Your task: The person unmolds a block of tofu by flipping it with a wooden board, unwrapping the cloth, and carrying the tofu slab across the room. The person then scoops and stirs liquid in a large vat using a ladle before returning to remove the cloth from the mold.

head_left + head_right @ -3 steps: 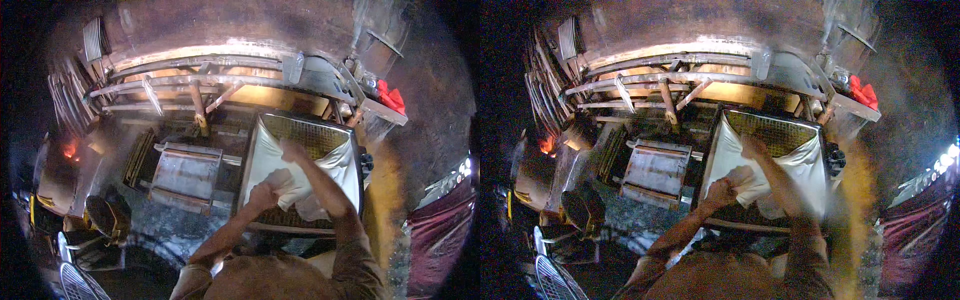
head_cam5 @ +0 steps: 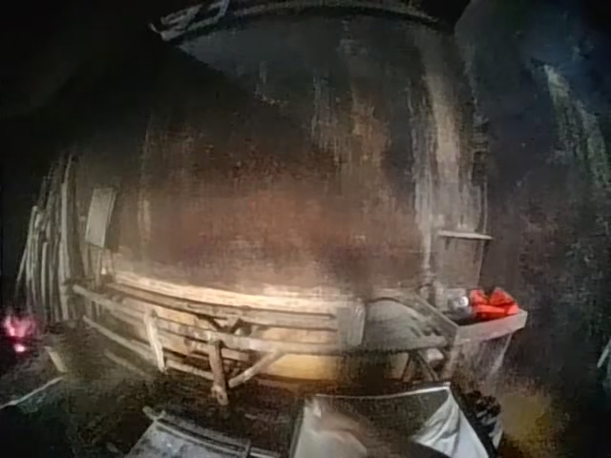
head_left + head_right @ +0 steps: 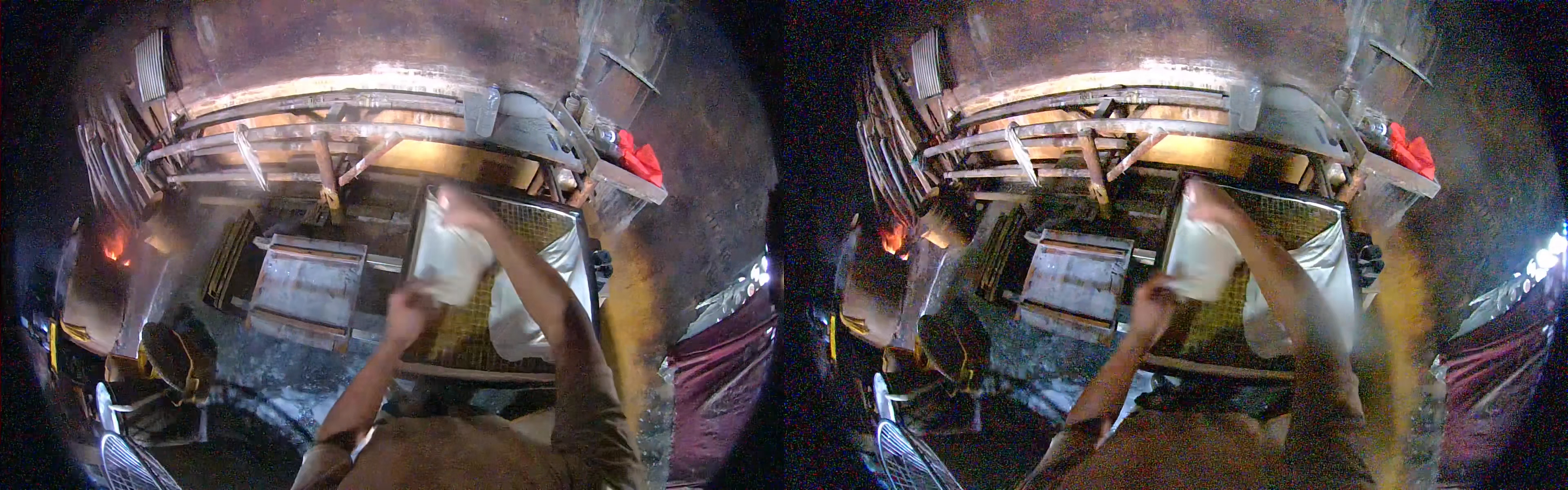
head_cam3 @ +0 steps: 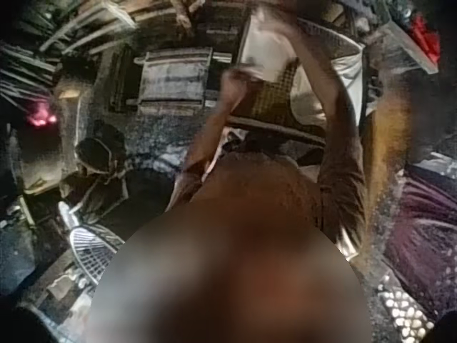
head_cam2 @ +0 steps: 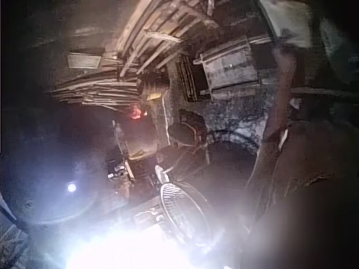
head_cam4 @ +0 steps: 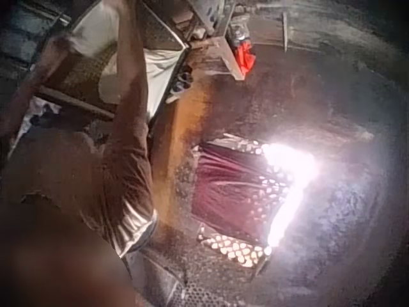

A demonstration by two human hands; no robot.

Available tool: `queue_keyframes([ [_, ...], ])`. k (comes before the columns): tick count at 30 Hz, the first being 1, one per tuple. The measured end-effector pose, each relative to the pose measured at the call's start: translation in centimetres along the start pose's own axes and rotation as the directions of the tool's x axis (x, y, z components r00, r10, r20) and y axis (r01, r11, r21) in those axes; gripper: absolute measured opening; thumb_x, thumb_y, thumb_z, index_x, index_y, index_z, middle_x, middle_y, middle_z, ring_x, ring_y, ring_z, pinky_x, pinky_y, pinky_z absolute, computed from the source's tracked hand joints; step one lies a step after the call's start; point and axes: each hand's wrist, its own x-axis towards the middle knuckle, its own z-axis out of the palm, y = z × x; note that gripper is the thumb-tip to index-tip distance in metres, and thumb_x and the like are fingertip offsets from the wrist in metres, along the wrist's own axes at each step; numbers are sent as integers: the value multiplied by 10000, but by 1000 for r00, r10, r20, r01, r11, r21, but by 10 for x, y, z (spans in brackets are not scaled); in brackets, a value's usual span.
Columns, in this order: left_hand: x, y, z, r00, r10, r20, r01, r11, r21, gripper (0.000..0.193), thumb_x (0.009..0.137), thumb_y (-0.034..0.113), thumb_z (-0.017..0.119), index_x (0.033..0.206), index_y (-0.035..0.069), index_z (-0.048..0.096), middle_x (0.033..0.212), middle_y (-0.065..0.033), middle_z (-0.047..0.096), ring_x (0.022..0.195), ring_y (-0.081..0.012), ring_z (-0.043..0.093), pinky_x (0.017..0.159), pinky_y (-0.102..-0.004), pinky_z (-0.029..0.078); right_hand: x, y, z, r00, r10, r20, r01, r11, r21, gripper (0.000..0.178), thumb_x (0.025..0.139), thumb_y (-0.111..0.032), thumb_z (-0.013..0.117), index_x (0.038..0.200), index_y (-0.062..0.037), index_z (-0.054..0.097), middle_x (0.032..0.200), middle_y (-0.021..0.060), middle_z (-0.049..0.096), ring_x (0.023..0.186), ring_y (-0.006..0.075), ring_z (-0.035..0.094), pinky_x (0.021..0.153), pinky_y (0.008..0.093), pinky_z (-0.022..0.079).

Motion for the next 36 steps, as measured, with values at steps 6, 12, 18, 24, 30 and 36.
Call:
queue_keyframes([
  [6, -126, -89, -129, 633, -711, -305, 232, 551, -802, 117, 742, 198, 487, 773, 99, 541, 726, -55, 539, 699, -200, 526, 607, -326, 437, 39, -85, 25, 963, 34, 266, -192, 778, 598, 421, 759, -185, 614, 1112, -54, 426, 1047, 118, 540, 868, 201, 572, 603, 298, 500],
  [12, -184, -126, -135, 703, -637, -317, 239, 631, -738, 219, 808, 332, 498, 803, 114, 521, 717, -25, 520, 577, -133, 459, 495, -260, 379, -98, 168, 36, 996, -86, 21, 88, 922, -378, 321, 713, -131, 582, 1016, -29, 554, 1089, 181, 513, 1061, 305, 461, 820, 413, 415],
  [18, -70, 4, -111, 900, -150, -409, 24, 955, -296, 139, 773, 77, 558, 906, 73, 518, 814, -21, 499, 764, -123, 482, 654, -252, 419, -266, 91, 29, 877, 418, 236, -261, 828, -496, 846, 611, 12, 672, 1325, -89, 232, 1307, 158, 320, 1216, 329, 270, 969, 384, 348],
  [24, -13, 43, 1, 968, 118, 222, -214, 850, 482, 384, 679, -20, 612, 1041, 46, 501, 1070, -116, 473, 993, -231, 468, 840, -311, 410, -280, 109, 29, 864, 372, 340, -188, 863, -468, 567, 630, -122, 678, 1152, -43, 469, 1156, 154, 465, 1000, 302, 468, 785, 419, 432],
  [30, -27, -17, 39, 905, -346, 248, -236, 78, 969, 529, 766, 282, 526, 1185, -19, 409, 1296, -257, 265, 1187, -431, 269, 1009, -490, 179, -324, 192, -90, 911, 274, -309, -198, 946, 256, 309, 712, -71, 578, 1012, -28, 517, 1003, 83, 544, 836, 199, 552, 678, 314, 476],
  [36, -4, -41, 23, 924, 36, -380, 316, 485, 815, 487, 787, 332, 544, 1134, 29, 388, 1229, -277, 348, 1125, -377, 391, 865, -467, 405, -546, 326, 4, 366, 681, -635, -418, 729, 542, 304, 815, -203, 498, 1100, -108, 457, 943, 74, 479, 803, 167, 502, 656, 312, 454],
])
